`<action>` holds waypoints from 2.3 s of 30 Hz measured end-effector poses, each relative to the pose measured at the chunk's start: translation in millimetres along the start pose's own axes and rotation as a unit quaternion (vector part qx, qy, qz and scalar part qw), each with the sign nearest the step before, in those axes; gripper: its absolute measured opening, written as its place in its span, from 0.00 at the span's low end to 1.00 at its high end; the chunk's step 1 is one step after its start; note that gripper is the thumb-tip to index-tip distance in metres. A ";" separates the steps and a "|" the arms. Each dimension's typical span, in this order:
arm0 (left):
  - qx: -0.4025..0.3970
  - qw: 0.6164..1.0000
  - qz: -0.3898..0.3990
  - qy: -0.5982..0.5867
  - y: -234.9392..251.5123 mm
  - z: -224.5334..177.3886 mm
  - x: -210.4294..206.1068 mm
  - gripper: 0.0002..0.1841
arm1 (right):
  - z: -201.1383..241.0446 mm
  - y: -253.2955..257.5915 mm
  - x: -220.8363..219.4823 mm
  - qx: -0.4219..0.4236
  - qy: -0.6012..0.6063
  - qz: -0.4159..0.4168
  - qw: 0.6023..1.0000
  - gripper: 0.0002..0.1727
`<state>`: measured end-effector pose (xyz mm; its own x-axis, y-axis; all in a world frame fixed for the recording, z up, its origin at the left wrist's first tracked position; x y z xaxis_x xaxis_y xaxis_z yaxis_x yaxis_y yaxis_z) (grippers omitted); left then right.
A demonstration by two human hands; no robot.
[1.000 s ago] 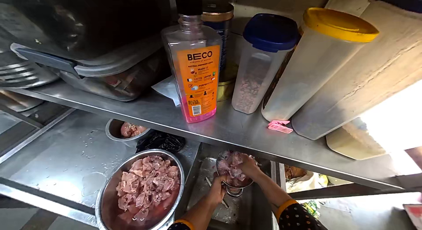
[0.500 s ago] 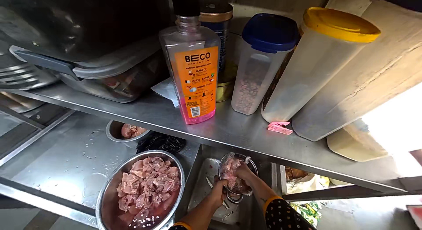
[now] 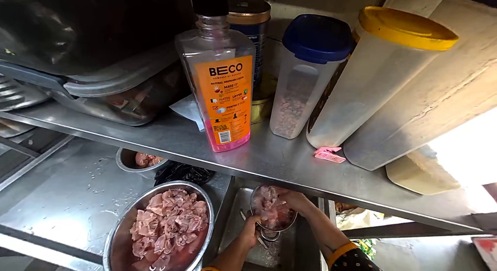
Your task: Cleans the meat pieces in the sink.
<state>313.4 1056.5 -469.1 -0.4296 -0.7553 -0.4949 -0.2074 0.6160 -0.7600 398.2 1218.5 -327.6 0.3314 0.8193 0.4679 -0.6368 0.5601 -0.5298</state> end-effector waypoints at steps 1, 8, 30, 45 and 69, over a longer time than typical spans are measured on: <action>0.001 1.000 -0.005 0.001 -0.8 -0.7 -1.4 0.24 | 1.9 -1.0 3.9 0.002 -0.070 -0.029 0.997 0.21; -0.012 0.999 0.011 0.048 3.9 -6.1 -0.2 0.33 | 16.0 18.8 -10.4 0.018 -0.275 -0.034 0.961 0.32; 0.058 0.998 -0.006 -0.003 11.2 31.9 59.0 0.36 | -66.5 32.4 -54.3 0.022 0.041 -0.031 0.998 0.17; -0.020 0.999 -0.031 0.016 22.0 -68.3 40.1 0.21 | -194.9 72.6 -138.7 -0.086 -0.159 -0.046 0.983 0.21; -0.071 0.997 -0.021 -0.014 -37.1 -102.5 49.6 0.10 | -256.2 175.9 -197.8 -0.074 0.477 -0.293 0.825 0.13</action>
<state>209.8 1019.1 -422.3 -0.3939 -0.7863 -0.4760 -0.3489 0.6070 -0.7140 398.9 1186.4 -694.6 0.9946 0.0857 -0.0588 -0.1038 0.8453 -0.5241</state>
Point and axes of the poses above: each hand's wrist, its own y-axis towards the middle knuckle, its own x-axis out of the back of the hand, z = x × y, the point moved 3 cm from there along y, towards the middle knuckle, and after that the axes turned 5 degrees about x, right-handed, at the moved point
